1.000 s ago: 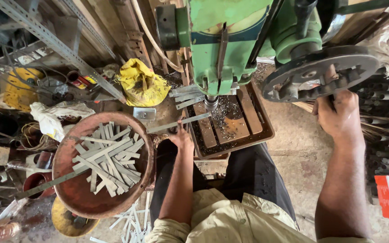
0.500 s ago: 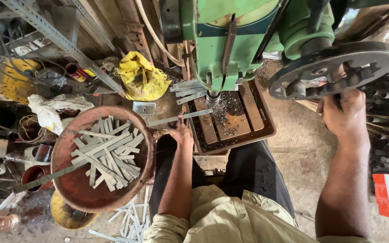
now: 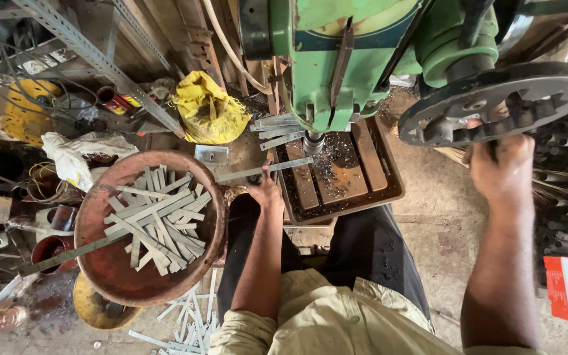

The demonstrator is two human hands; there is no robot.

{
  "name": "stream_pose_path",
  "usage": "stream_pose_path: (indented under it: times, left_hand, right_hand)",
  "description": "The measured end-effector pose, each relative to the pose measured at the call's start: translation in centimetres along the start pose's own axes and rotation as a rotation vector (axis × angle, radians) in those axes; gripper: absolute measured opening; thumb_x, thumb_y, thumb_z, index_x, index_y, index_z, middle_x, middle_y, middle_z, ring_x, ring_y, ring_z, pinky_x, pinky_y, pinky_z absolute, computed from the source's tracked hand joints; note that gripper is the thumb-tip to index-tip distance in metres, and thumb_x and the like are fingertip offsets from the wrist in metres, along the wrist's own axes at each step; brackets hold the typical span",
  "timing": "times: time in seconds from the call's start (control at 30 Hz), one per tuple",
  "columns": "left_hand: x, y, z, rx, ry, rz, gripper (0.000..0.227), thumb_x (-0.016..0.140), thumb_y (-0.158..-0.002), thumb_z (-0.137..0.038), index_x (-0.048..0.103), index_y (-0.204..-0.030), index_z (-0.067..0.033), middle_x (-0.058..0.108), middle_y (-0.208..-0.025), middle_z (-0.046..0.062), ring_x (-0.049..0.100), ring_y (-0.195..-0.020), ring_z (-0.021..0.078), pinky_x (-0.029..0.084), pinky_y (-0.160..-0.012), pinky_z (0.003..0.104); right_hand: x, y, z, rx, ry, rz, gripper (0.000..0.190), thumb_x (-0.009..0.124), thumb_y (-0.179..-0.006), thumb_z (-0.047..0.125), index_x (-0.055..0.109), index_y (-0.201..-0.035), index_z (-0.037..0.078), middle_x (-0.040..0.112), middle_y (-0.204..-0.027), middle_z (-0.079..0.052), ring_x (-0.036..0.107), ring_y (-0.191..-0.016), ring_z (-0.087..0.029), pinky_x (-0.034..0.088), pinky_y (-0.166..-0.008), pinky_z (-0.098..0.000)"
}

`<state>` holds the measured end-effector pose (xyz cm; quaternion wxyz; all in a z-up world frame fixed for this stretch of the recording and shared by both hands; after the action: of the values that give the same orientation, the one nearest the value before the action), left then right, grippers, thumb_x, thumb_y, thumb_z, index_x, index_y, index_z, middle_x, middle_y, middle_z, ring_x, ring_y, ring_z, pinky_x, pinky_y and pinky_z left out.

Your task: The person operates a drill press to drill holes into small metal bars. They pick up each bar from a nearby container, position it under the drill bit, and lower the drill to create a hole. After drilling, the person places the finished bar into a tray.

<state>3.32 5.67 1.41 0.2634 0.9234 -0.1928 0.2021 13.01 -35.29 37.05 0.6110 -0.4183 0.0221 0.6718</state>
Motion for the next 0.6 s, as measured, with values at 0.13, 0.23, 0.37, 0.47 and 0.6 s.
stream_pose_path:
  times: [0.13, 0.23, 0.37, 0.47, 0.6]
  left_hand:
    - [-0.1, -0.3, 0.0, 0.016, -0.083, -0.032, 0.060, 0.065, -0.094, 0.002, 0.042, -0.149, -0.0064, 0.051, -0.144, 0.015, 0.065, -0.115, 0.0231, 0.057, -0.098, 0.037]
    - [-0.8, -1.3, 1.4, 0.007, -0.053, -0.042, 0.063, 0.067, -0.092, 0.000, 0.042, -0.149, -0.0065, 0.053, -0.144, 0.016, 0.065, -0.114, 0.0252, 0.057, -0.098, 0.040]
    - [-2.1, -2.5, 1.8, 0.162, -0.253, -0.086, 0.054, 0.082, -0.098, -0.004, 0.056, -0.144, 0.0083, 0.061, -0.142, 0.029, 0.066, -0.116, 0.0351, 0.052, -0.110, 0.052]
    - [-4.2, -0.5, 1.3, 0.022, -0.341, -0.276, 0.080, 0.076, -0.089, -0.011, 0.028, -0.153, -0.0136, 0.049, -0.143, 0.008, 0.055, -0.124, 0.0229, 0.044, -0.110, 0.046]
    - [-1.0, 1.2, -3.6, 0.298, -0.669, -0.121, 0.069, 0.077, -0.100, -0.022, 0.030, -0.145, 0.0005, 0.042, -0.138, 0.023, 0.044, -0.122, 0.0394, 0.038, -0.105, 0.060]
  right_hand:
    - [1.3, -0.9, -0.4, -0.183, -0.027, -0.095, 0.016, 0.058, -0.116, 0.013, 0.061, -0.112, -0.002, 0.063, -0.076, -0.008, 0.063, -0.057, -0.019, 0.047, -0.051, -0.0324]
    - [1.2, -1.1, 1.1, -0.353, 0.038, -0.151, 0.020, 0.058, -0.122, 0.014, 0.057, -0.114, -0.005, 0.064, -0.083, -0.012, 0.066, -0.068, -0.024, 0.051, -0.062, -0.0365]
    - [1.6, -0.8, 0.0, -0.082, 0.030, -0.091, 0.020, 0.059, -0.118, 0.017, 0.061, -0.109, -0.001, 0.064, -0.084, -0.009, 0.067, -0.066, -0.025, 0.052, -0.062, -0.0371]
    - [1.5, -1.3, 1.6, -0.182, 0.107, -0.133, 0.015, 0.059, -0.117, 0.013, 0.061, -0.113, -0.002, 0.067, -0.099, -0.016, 0.069, -0.086, -0.032, 0.054, -0.075, -0.0420]
    - [0.5, -1.2, 4.4, -0.378, 0.138, -0.250, 0.028, 0.057, -0.101, 0.004, 0.056, -0.125, -0.011, 0.063, -0.123, -0.033, 0.064, -0.104, -0.045, 0.052, -0.085, -0.0544]
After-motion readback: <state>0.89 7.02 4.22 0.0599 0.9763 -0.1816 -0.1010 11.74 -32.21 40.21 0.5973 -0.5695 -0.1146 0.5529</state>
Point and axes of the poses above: each hand's wrist, its own y-axis away from the middle knuckle, its own x-axis out of the palm, z = x × y, the point moved 8 cm from there along -y, towards the middle knuckle
